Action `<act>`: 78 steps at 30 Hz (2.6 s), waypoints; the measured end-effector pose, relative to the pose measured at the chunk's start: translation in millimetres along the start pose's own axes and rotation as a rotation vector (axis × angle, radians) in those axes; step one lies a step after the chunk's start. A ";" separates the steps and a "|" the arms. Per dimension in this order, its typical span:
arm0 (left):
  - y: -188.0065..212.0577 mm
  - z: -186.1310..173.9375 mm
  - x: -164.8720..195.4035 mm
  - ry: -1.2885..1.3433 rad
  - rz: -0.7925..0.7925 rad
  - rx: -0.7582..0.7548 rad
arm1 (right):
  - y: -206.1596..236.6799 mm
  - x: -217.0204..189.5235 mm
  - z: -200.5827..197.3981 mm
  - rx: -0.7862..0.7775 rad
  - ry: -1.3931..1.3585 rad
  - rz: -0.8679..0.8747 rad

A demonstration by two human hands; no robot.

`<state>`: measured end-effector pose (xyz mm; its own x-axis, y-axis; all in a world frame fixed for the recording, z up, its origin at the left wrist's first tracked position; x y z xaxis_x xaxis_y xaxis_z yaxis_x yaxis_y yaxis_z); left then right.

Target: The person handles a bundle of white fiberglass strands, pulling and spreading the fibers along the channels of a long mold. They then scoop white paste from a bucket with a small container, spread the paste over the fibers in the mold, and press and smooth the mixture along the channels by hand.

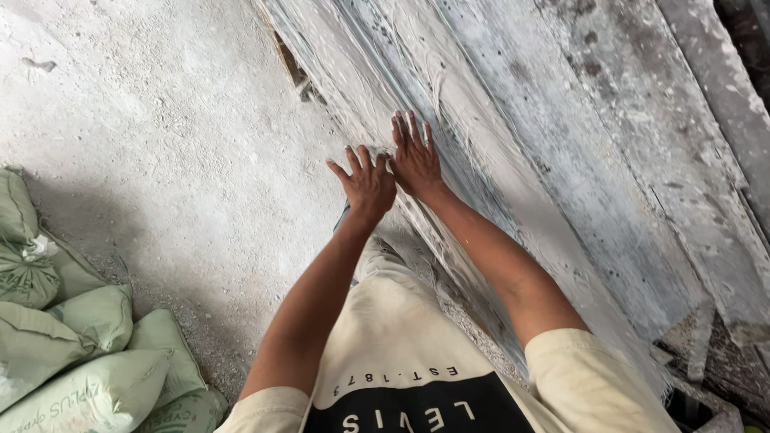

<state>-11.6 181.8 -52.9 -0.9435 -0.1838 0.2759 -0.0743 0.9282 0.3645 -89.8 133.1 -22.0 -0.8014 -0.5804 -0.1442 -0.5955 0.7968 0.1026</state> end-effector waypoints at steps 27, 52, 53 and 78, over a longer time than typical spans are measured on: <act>-79.2 -40.0 -105.5 0.067 0.227 0.275 | -42.3 4.3 45.1 -0.068 -0.040 0.072; -295.5 -194.4 -245.7 -0.104 0.112 0.046 | -420.5 -75.1 -34.3 0.020 0.124 0.059; -305.1 -200.6 -253.3 -0.082 0.091 0.024 | -433.4 -76.8 -37.3 0.032 0.098 0.045; -548.9 -362.3 -437.7 -0.107 -0.053 0.093 | -783.6 -135.7 -59.7 0.054 0.032 -0.014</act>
<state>559.2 -364.4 -51.5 -0.9662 -0.2021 0.1599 -0.1496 0.9451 0.2905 482.3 -422.6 -24.1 -0.7947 -0.5962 -0.1140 -0.6038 0.7957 0.0475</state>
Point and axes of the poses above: each hand's wrist, its own y-axis away from the middle knuckle, its own z-axis out of the palm, x = y × z, the point moved 6 cm from there along -y, towards the middle knuckle, and after that the axes turned 6 degrees about -x, right-handed, at the moved point
